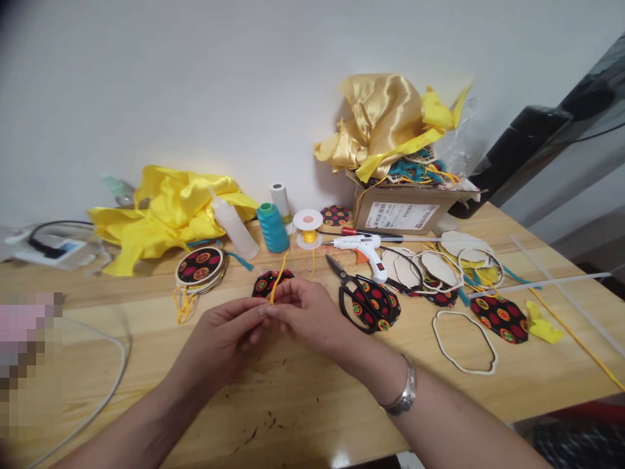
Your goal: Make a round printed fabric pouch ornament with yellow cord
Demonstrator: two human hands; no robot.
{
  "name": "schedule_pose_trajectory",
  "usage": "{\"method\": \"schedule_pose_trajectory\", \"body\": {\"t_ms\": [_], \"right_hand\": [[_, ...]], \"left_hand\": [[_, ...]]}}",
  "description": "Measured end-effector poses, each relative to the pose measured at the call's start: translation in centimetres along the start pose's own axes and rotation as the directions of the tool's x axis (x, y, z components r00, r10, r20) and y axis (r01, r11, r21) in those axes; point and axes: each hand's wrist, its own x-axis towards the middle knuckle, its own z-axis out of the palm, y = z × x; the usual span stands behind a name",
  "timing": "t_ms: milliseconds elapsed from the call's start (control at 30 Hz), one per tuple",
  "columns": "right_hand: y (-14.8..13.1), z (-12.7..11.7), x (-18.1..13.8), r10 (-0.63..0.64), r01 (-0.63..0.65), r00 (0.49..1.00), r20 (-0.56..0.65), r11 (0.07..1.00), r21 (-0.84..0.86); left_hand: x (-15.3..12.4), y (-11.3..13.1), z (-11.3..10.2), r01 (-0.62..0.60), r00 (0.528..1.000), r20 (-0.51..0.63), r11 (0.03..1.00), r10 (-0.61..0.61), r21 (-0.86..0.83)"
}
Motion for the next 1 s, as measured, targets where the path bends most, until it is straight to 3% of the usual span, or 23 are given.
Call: {"method": "schedule_pose_trajectory", "body": {"t_ms": [300, 500, 667, 1000], "right_hand": [[-0.34, -0.22, -0.14, -0.005, 0.005, 1.000, -0.016, 1.000, 0.017], [-0.80, -0.26, -0.27, -0.035, 0.023, 0.996, -0.086, 0.989, -0.145], [-0.97, -0.48, -0.36, -0.051, 0.035, 0.996, -0.076, 0.981, -0.190], [-0.81, -0.45, -0.38, -0.023, 0.012, 0.998, -0.066, 0.985, -0.170]], "left_hand": [[-0.18, 0.12, 0.03, 0.002, 1.000, 0.006, 0.999, -0.002, 0.042], [-0.24, 0.20, 0.10, 0.011, 1.000, 0.018, 0.994, -0.013, 0.105], [-0.33, 0.59, 0.31, 0.005, 1.000, -0.006, 0.982, -0.004, 0.189], [-0.71, 0.97, 0.54, -0.071, 0.995, -0.045, 0.956, 0.087, 0.286]]}}
